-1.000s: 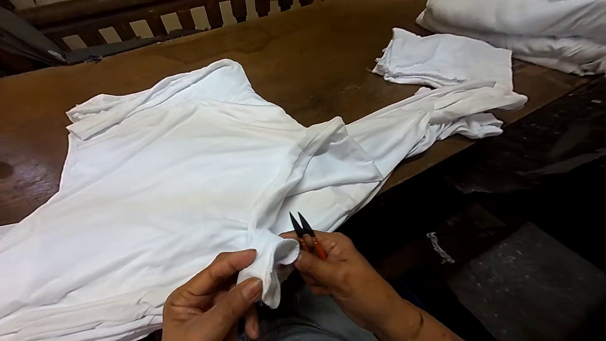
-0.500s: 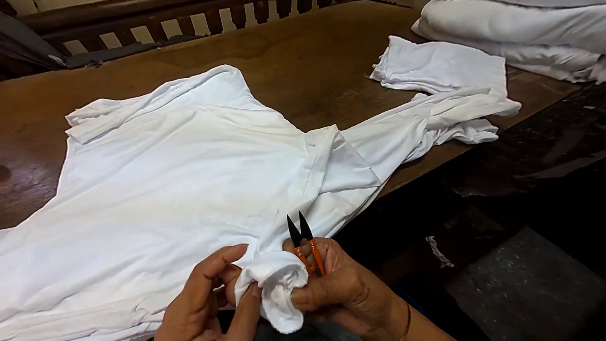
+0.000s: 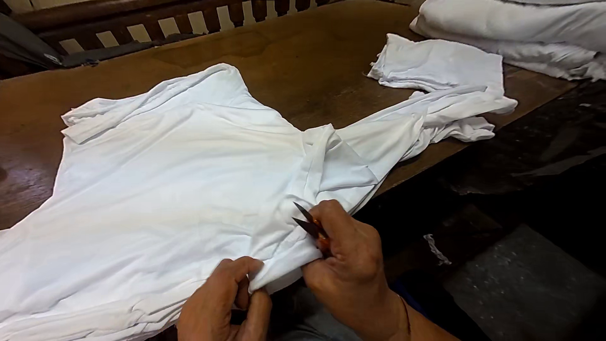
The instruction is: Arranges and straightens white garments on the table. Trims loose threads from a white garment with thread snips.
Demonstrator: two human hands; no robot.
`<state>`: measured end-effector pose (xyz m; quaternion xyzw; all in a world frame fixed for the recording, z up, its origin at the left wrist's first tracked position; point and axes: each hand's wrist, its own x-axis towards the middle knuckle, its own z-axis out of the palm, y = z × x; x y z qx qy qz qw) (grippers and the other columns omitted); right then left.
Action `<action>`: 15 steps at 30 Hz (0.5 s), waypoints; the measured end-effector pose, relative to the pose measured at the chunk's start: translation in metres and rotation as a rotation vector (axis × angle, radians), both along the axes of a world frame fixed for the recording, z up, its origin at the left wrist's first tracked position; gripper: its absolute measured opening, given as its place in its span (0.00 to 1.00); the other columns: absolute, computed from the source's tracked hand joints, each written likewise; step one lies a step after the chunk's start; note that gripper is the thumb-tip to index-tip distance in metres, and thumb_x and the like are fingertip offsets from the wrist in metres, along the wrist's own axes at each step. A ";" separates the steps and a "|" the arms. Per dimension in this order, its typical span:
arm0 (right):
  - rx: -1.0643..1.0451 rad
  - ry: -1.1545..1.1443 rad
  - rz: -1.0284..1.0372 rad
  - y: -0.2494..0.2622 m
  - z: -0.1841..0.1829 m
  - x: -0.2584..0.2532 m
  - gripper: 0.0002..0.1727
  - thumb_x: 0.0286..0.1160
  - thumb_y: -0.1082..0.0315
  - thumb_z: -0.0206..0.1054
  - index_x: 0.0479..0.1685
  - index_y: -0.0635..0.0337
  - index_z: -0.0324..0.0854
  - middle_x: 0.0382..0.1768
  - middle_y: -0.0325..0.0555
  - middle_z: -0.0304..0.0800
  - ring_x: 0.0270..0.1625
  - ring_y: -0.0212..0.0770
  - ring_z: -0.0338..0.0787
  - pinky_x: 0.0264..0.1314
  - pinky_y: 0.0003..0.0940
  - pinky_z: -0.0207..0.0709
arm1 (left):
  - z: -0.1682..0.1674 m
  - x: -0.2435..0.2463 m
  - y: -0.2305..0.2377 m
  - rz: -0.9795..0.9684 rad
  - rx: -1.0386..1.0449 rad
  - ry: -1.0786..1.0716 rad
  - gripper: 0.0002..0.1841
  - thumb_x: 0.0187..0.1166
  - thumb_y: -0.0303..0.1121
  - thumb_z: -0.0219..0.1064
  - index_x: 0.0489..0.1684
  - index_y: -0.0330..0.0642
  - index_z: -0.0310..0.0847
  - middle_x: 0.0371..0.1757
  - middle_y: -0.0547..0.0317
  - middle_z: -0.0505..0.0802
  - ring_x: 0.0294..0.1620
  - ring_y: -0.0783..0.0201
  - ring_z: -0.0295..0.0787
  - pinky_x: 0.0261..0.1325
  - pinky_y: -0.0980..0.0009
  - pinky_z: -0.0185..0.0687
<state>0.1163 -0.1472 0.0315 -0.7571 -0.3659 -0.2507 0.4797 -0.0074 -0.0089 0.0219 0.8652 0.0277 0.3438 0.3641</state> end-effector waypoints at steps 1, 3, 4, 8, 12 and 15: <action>-0.008 0.039 0.057 0.001 0.001 -0.003 0.05 0.58 0.74 0.70 0.30 0.56 0.79 0.26 0.35 0.75 0.26 0.26 0.76 0.22 0.19 0.68 | 0.001 0.001 0.003 0.013 0.021 0.019 0.07 0.72 0.31 0.71 0.43 0.39 0.86 0.31 0.62 0.85 0.30 0.79 0.78 0.32 0.86 0.74; -0.028 0.069 0.148 0.001 -0.002 -0.007 0.04 0.60 0.72 0.69 0.26 0.55 0.78 0.28 0.35 0.72 0.27 0.26 0.74 0.21 0.17 0.65 | 0.003 -0.001 0.011 0.029 0.062 0.064 0.09 0.73 0.36 0.74 0.38 0.42 0.83 0.39 0.60 0.86 0.37 0.78 0.83 0.37 0.86 0.81; -0.042 0.048 0.157 0.001 -0.003 -0.009 0.05 0.61 0.71 0.68 0.24 0.55 0.77 0.27 0.35 0.72 0.26 0.26 0.72 0.20 0.18 0.63 | 0.003 -0.001 0.014 0.025 0.078 0.062 0.08 0.73 0.36 0.73 0.36 0.42 0.82 0.39 0.59 0.86 0.38 0.78 0.84 0.38 0.86 0.81; -0.040 -0.088 0.054 -0.007 0.000 -0.002 0.07 0.58 0.73 0.67 0.18 0.55 0.74 0.20 0.34 0.69 0.22 0.26 0.68 0.19 0.20 0.56 | 0.004 -0.001 0.016 0.024 0.156 0.000 0.06 0.74 0.32 0.68 0.35 0.42 0.77 0.32 0.60 0.86 0.35 0.76 0.82 0.37 0.84 0.76; 0.065 0.028 0.315 -0.012 0.004 -0.003 0.13 0.64 0.69 0.71 0.16 0.59 0.74 0.16 0.36 0.71 0.22 0.26 0.71 0.23 0.18 0.61 | 0.017 0.002 0.025 0.053 0.187 0.002 0.06 0.79 0.33 0.63 0.41 0.42 0.74 0.35 0.59 0.84 0.36 0.77 0.80 0.37 0.84 0.75; 0.082 0.187 0.693 -0.013 0.005 -0.007 0.21 0.74 0.63 0.76 0.19 0.64 0.74 0.17 0.45 0.73 0.22 0.32 0.72 0.25 0.23 0.63 | 0.023 0.005 0.041 0.071 0.236 0.085 0.09 0.82 0.34 0.60 0.45 0.35 0.76 0.35 0.54 0.87 0.32 0.76 0.82 0.33 0.82 0.78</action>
